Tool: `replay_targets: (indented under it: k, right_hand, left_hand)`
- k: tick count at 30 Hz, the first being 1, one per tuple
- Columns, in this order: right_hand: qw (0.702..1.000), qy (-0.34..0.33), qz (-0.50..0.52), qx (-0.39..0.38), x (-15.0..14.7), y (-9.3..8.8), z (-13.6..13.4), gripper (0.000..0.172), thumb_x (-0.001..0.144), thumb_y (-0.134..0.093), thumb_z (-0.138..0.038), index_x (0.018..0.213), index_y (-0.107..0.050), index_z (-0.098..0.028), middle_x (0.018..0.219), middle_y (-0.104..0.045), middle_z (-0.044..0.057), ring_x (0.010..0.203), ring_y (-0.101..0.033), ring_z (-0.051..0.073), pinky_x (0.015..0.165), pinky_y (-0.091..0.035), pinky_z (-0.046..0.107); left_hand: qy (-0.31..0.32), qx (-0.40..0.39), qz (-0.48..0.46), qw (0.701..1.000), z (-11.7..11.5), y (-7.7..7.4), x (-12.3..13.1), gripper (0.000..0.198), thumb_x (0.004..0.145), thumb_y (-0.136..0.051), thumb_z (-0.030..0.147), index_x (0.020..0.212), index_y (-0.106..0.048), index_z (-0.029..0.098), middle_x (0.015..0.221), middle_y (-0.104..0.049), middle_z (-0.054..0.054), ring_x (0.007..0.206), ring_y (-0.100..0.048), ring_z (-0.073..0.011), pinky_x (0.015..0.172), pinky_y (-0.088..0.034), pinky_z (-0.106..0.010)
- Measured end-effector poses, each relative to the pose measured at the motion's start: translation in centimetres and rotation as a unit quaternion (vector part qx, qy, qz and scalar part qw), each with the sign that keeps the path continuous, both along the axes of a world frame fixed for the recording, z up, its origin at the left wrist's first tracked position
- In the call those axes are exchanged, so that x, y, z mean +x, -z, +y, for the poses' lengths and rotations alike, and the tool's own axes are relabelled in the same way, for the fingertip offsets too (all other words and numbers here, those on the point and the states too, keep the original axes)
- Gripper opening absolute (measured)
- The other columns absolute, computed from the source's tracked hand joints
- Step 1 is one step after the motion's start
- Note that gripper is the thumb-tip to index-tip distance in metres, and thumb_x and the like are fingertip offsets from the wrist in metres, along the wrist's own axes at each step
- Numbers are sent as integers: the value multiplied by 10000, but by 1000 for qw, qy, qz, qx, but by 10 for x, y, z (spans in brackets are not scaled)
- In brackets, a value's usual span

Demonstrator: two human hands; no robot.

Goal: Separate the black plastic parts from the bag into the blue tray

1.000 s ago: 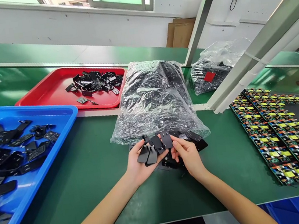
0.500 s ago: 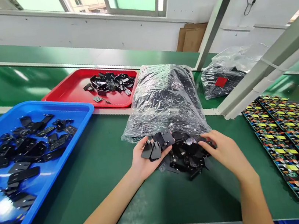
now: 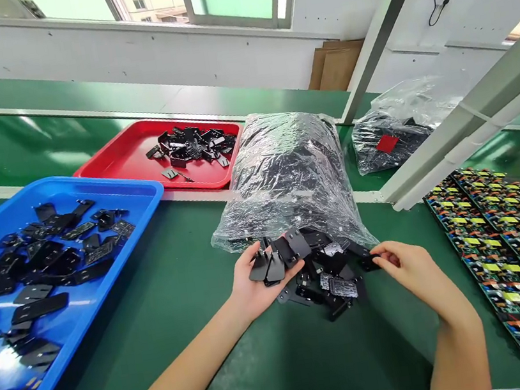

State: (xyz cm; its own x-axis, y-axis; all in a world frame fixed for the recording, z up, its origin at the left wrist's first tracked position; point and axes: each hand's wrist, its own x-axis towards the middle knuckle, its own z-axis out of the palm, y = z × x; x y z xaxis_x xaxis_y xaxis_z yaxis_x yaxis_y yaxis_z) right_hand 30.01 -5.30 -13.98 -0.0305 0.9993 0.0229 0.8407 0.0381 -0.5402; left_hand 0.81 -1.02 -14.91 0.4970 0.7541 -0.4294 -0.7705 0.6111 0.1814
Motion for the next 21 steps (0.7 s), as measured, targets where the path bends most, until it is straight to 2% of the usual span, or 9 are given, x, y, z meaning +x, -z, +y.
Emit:
replay_targets:
  k: [3,5,7,9,12,15,21]
  right_hand:
    - [992,32,70,101,-17,-10,-2,168,839,-532,-348,872,-638,-222,712,-601,18,582,-539,146,545,-452,276]
    - [971,41,145,187,-38,-13,-3,134,845,-543,-317,876,-627,-216,789,-611,40,664,-575,158,599,-489,292]
    - [949,26,180,257,-60,-10,-4,84,844,-550,-269,856,-619,-221,838,-623,57,761,-605,179,663,-519,320]
    - [941,-14,158,300,-80,-4,-3,94,851,-534,-209,862,-624,-236,867,-634,61,807,-618,180,725,-529,341]
    - [932,-91,124,328,-95,9,-1,187,860,-498,-135,924,-635,-244,932,-640,69,869,-619,171,779,-531,339]
    - [931,-145,109,316,-97,16,3,250,865,-482,-111,1018,-629,-243,1048,-621,90,997,-584,194,846,-514,376]
    - [926,-187,84,317,-96,19,7,371,870,-439,-93,1173,-571,-261,1193,-564,108,1102,-527,238,882,-484,462]
  left_hand:
    - [39,18,-4,999,-2,2,2,450,863,-442,302,1250,-486,79,1134,-643,-164,1122,-559,-302,1017,-378,-493]
    - [63,24,-2,998,-4,4,4,462,864,-439,320,1247,-490,67,1170,-621,-175,1146,-539,-305,1017,-379,-478]
    - [83,24,2,996,-6,5,6,457,865,-438,327,1229,-507,60,1181,-613,-183,1150,-535,-303,1012,-382,-472]
    - [101,27,1,995,-8,6,7,424,869,-432,320,1196,-536,71,1169,-621,-177,1126,-554,-293,999,-391,-473]
    - [109,35,-2,993,-9,6,6,370,870,-427,314,1117,-583,88,1115,-649,-167,1069,-590,-282,978,-407,-472]
    - [91,33,-2,995,-8,7,4,323,861,-447,316,1032,-613,98,1079,-664,-159,1055,-595,-294,980,-404,-478]
    - [76,39,-17,996,-5,9,1,337,847,-473,333,1055,-605,103,1093,-656,-162,1077,-580,-323,986,-392,-493]
